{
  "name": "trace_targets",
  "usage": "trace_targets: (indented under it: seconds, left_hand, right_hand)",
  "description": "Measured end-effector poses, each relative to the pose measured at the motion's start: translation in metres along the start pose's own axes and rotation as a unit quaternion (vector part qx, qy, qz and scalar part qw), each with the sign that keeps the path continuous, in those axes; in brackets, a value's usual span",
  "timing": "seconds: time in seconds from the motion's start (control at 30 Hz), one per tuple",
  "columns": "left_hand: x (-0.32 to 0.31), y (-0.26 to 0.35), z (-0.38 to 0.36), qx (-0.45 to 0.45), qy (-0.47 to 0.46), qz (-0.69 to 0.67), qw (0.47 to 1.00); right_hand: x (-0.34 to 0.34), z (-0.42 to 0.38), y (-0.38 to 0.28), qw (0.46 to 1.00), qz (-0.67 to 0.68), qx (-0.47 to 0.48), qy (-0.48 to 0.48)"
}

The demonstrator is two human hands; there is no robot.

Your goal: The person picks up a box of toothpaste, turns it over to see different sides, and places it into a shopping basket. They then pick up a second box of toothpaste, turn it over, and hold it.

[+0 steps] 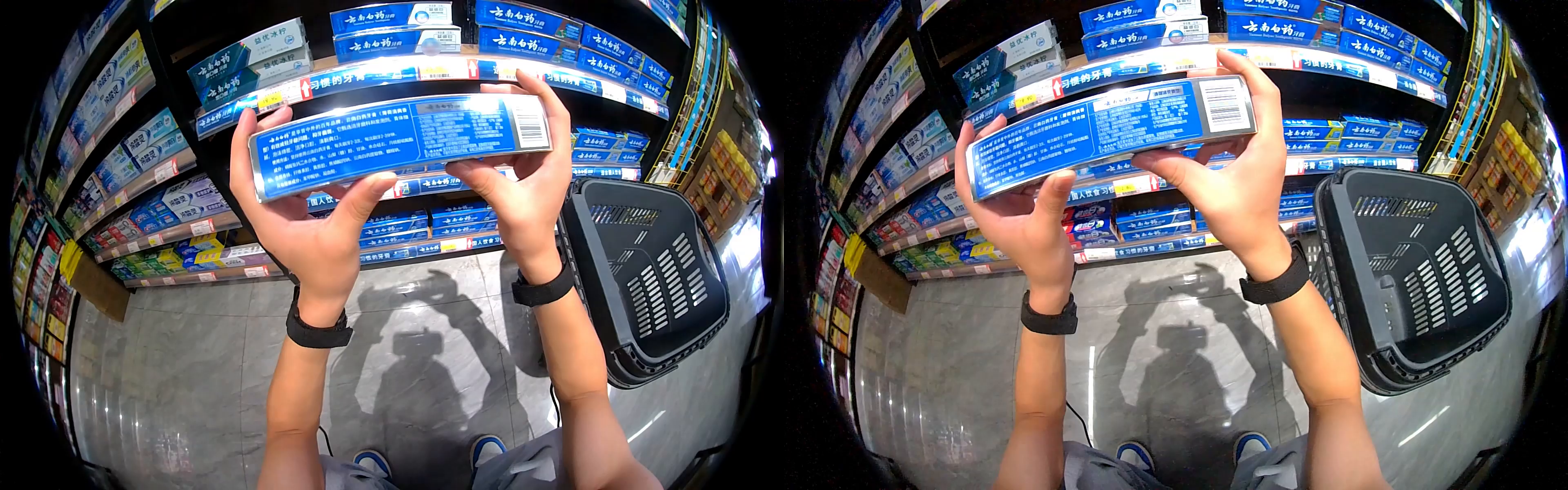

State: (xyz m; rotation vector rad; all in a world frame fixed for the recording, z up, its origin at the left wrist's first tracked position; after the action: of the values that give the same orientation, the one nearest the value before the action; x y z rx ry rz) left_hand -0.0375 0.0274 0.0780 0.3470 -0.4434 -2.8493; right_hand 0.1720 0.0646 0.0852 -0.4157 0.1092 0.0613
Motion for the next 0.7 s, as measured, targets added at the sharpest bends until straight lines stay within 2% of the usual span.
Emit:
trace_targets:
  seconds: [0.13, 0.23, 0.37, 0.47, 0.57, 0.67, 0.7]
  left_hand:
    - [0.0, 0.002, 0.001, -0.023, -0.018, 0.014, 0.999]
    - [0.001, -0.001, 0.004, -0.001, -0.023, 0.007, 1.0]
    - [0.002, -0.002, 0.004, 0.001, -0.02, -0.021, 1.0]
    - [0.003, -0.003, 0.001, 0.001, 0.016, -0.047, 0.999]
    - [0.006, -0.003, -0.001, -0.004, 0.035, -0.057, 0.998]
    - [0.009, -0.004, -0.003, 0.009, 0.037, -0.066, 0.997]
    - [0.011, -0.005, -0.004, 0.01, 0.035, -0.061, 0.997]
  right_hand:
    - [0.003, 0.001, -0.003, 1.0, 0.004, -0.002, -0.003]
    - [0.006, 0.002, 0.002, 0.999, 0.02, -0.039, -0.003]
    - [0.005, 0.001, -0.001, 0.998, 0.058, -0.008, 0.016]
    - [0.006, 0.0, -0.006, 0.998, 0.06, 0.0, 0.028]
    - [0.007, -0.001, -0.012, 0.998, 0.044, 0.017, 0.029]
    - [0.011, -0.001, -0.026, 0.99, -0.049, 0.125, 0.034]
    - [0.012, -0.002, -0.025, 0.992, -0.033, 0.116, 0.041]
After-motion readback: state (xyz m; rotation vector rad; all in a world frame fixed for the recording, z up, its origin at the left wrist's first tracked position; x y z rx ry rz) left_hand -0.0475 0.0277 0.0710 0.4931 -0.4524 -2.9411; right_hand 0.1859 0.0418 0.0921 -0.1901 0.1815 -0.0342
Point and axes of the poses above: each hand's wrist, its own z-axis towards the middle knuckle, its own x-axis out of the back of the hand, y = z × x, the point moved 9 cm from there along z, towards the middle knuckle
